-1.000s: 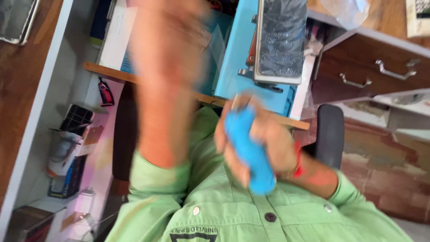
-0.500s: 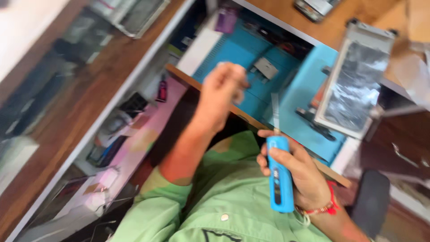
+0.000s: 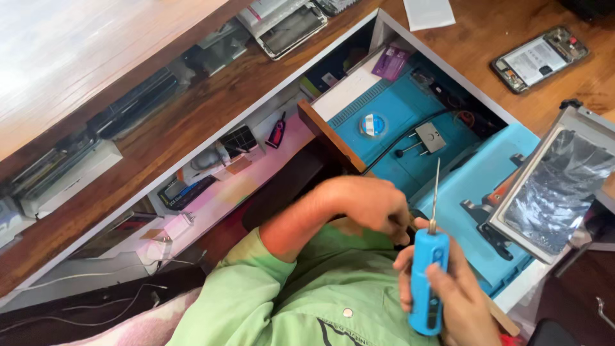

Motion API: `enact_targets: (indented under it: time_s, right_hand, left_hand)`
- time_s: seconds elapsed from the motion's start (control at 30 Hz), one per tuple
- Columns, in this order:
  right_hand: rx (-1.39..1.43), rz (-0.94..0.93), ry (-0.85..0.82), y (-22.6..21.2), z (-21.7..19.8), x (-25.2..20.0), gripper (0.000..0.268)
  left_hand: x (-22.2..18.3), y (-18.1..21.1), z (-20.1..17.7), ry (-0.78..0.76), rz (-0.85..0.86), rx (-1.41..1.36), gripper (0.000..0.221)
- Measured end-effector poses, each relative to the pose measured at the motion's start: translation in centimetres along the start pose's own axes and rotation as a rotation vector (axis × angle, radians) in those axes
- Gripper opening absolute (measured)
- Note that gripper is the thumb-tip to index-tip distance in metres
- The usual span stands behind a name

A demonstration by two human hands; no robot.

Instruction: The person uses a blue-handled screwdriver to scrape and remove residue from the surface of a cracked smartphone screen that is clamped in a blue repair jig. The person repeatedly scrapes different areas of the screen, occasionally wiping the surface with their hand.

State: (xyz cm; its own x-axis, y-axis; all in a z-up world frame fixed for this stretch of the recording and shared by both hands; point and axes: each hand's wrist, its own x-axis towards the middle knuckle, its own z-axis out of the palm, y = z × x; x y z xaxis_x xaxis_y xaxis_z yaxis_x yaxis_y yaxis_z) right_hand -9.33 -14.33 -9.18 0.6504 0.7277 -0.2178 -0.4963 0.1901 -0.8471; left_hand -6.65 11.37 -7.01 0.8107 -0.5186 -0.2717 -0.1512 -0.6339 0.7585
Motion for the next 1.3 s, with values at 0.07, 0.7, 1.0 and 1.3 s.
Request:
enact_targets:
  time_s: [0.07,0.7,1.0,1.3]
  right_hand:
    - [0.073,-0.019,0.032,-0.9,-0.2,0.7,0.060]
    - [0.191,-0.100,-0.045,-3.6,1.5,4.9,0.074]
    - [0.303,-0.067,-0.179,-3.1,2.3,5.4,0.070]
    - [0.107,-0.055,-0.180,-3.1,2.2,4.8,0.083]
  left_hand:
    - [0.0,0.3,0.4,0.091,0.054,0.063,0.013]
    - [3.3,-0.1,-0.1,0.810,0.334,-1.050,0.029]
    - [2.8,-0.1,-0.4,0.828,0.297,-0.989,0.027]
    - [2.4,0.2,-0.2,0.898,0.320,-0.931,0.023]
